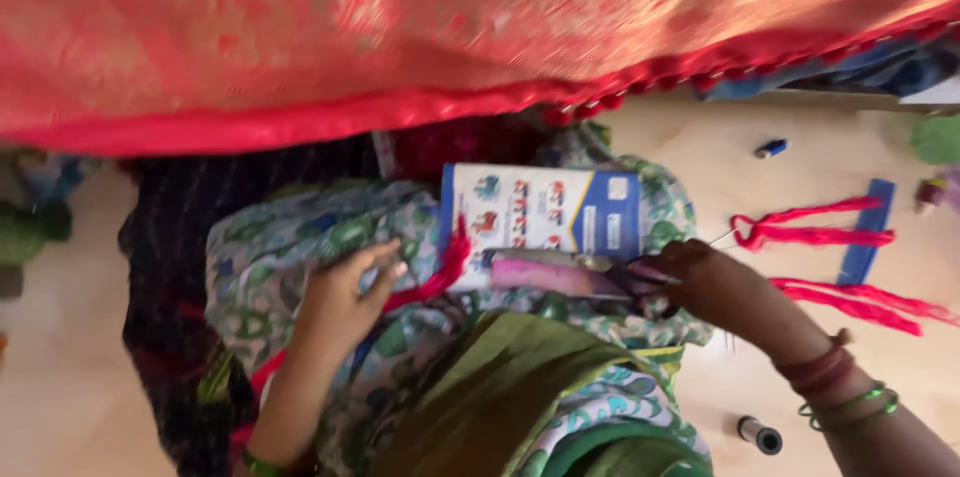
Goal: Applying red decorative fringe and tassels to the edge of a pink saree fabric.
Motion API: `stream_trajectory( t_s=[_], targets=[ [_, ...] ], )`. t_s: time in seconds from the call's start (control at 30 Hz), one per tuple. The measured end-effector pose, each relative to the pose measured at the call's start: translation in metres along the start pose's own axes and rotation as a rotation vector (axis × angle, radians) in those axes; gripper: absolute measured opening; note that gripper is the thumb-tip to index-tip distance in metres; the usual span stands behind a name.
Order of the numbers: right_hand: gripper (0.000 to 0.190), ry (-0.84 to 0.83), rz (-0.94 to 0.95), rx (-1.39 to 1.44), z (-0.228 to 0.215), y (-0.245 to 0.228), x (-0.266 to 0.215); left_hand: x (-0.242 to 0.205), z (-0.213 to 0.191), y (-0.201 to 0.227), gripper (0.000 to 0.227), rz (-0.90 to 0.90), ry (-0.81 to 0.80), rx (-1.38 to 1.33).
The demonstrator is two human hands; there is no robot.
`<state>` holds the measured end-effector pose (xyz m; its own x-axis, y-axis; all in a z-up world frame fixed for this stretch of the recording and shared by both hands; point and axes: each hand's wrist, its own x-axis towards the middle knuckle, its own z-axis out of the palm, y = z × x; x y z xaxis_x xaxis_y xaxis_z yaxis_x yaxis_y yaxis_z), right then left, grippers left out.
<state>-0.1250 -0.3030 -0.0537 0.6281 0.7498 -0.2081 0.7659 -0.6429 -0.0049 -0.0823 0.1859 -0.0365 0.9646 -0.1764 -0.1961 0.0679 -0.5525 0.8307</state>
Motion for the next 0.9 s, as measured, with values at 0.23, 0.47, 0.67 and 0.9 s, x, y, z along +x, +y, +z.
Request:
stream_trajectory(
  t_s=[0.23,0.47,0.67,0.9],
  targets=[
    [0.035,0.107,0.370,0.401,-0.059,-0.030,0.055,-0.032,-0.024,-0.030,0.036,0.169,0.217,0.483],
    [0.037,0.233,0.212,0.408,-0.077,-0.052,0.115,-0.053,-0.009,-0.026,0.035,0.114,0.200,0.705],
    [0.031,0.242,0.167,0.366,-0.100,-0.064,0.142,-0.053,-0.006,-0.043,0.007,0.155,0.364,0.647],
    [0.030,0.241,0.153,0.443,-0.105,-0.066,0.157,-0.040,-0.013,-0.059,0.007,0.175,0.336,0.403]
  ],
)
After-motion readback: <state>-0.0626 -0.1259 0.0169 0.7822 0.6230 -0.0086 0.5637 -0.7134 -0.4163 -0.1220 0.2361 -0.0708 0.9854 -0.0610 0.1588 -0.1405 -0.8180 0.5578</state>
